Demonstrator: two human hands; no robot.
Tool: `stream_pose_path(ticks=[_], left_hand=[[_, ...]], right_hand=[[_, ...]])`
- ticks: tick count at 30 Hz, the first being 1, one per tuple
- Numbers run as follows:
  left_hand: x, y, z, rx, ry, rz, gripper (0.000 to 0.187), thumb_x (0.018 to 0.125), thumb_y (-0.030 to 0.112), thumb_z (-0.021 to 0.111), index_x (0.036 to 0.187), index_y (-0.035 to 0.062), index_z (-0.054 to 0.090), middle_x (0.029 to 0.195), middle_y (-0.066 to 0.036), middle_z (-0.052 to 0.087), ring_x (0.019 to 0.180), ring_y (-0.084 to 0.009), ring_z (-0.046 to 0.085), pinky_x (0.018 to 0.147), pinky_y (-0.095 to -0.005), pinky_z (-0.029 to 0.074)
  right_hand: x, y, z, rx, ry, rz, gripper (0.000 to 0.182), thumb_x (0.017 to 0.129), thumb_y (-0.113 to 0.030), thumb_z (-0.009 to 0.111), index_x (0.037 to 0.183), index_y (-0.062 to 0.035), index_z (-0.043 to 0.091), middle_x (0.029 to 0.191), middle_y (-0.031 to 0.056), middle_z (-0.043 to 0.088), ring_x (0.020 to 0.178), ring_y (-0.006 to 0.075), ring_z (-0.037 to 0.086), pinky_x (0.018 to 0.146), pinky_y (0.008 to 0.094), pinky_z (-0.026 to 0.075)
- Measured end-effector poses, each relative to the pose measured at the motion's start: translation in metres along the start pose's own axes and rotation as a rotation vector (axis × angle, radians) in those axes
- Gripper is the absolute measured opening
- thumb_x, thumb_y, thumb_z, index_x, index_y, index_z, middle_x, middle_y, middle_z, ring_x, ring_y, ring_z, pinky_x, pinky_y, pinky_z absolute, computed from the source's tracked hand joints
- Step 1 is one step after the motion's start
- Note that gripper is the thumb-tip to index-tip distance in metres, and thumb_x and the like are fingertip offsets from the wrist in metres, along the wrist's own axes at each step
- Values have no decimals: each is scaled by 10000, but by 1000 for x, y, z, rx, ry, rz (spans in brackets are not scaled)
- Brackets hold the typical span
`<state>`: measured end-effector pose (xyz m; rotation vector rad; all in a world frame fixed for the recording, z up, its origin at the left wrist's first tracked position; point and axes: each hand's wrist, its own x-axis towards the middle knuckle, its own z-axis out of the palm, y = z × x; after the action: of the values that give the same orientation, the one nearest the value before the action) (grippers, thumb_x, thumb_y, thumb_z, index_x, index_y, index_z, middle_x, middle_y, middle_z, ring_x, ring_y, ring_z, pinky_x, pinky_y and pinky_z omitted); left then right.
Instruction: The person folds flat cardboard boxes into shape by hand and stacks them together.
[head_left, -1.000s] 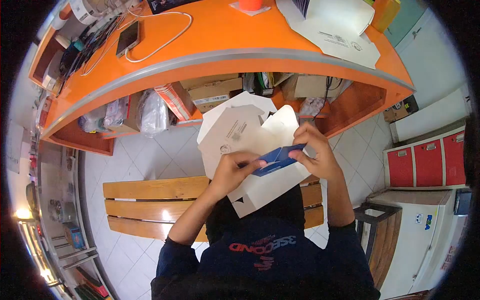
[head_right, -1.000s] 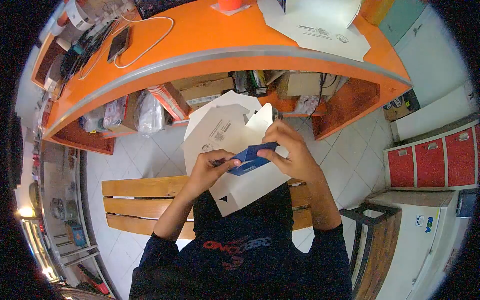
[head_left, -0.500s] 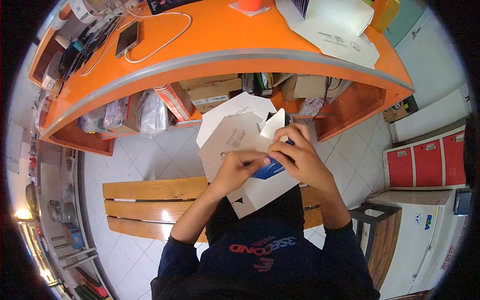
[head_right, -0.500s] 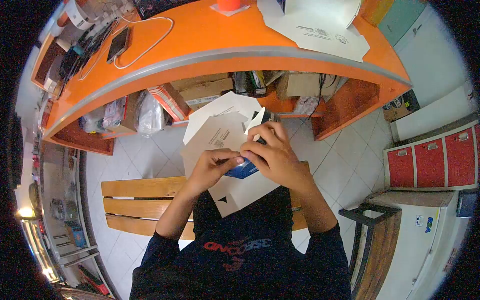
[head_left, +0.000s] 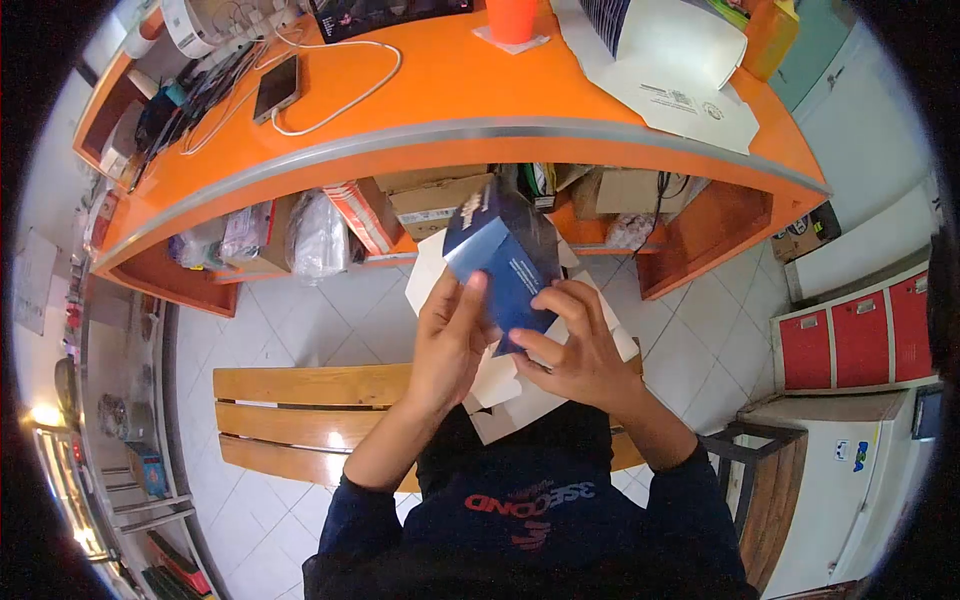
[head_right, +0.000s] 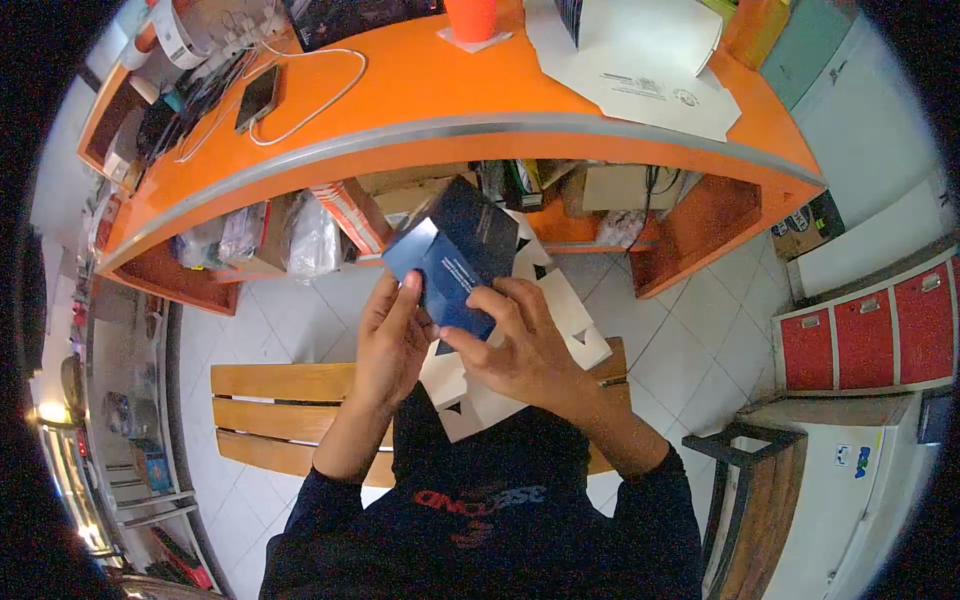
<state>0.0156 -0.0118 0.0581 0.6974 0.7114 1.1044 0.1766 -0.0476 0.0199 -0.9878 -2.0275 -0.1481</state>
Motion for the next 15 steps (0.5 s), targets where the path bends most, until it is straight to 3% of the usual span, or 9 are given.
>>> stream_pose_path(ticks=[1, 3, 5, 8, 12, 15], left_hand=[[-2, 3, -6, -14, -70, 13, 220, 992, 208, 474, 1167, 95, 543, 972, 3, 630, 792, -85, 628, 670, -264, 538], [-2, 16, -9, 45, -56, 108, 250, 992, 209, 475, 1198, 76, 525, 1019, -17, 633, 830, -99, 638, 696, -279, 556], [2, 29, -17, 106, -60, 191, 274, 994, 201, 469, 1226, 59, 497, 1058, -38, 631, 866, -123, 652, 733, -311, 573], [-2, 32, -11, 65, -54, 290, 278, 1000, 197, 453, 1237, 55, 483, 1064, -42, 622, 881, -119, 644, 748, -323, 572], [-15, 9, 6, 7, -81, 428, 312, 1007, 194, 430, 1290, 62, 424, 1171, -33, 567, 981, -141, 615, 797, -299, 540], [-21, 3, 17, 92, -101, 442, 295, 1010, 194, 428, 1246, 18, 427, 1131, -68, 567, 951, -146, 600, 790, -303, 523]], right_hand=[[3, -4, -7, -23, -29, -13, 512, 668, -166, 764, 1116, -242, 528, 1138, 83, 486, 1098, 351, 478, 894, 486, 475], [6, 1, -18, 121, -95, -157, 495, 689, -179, 763, 1114, -199, 511, 1158, 96, 517, 1134, 390, 491, 931, 523, 472], [12, 2, -34, 198, -153, -313, 357, 776, -148, 693, 1093, -127, 530, 1175, 113, 565, 1183, 414, 504, 972, 553, 468], [17, -10, -43, 132, -128, -252, 279, 810, -132, 674, 1059, -60, 572, 1183, 109, 569, 1186, 391, 513, 948, 538, 490], [24, -11, -35, 127, 132, -120, 385, 716, -88, 779, 1038, 24, 598, 1147, 179, 572, 1151, 424, 536, 929, 497, 511], [36, -16, -40, 112, 129, -32, 398, 688, -66, 797, 1027, 46, 620, 1123, 194, 572, 1154, 431, 533, 937, 478, 503]])
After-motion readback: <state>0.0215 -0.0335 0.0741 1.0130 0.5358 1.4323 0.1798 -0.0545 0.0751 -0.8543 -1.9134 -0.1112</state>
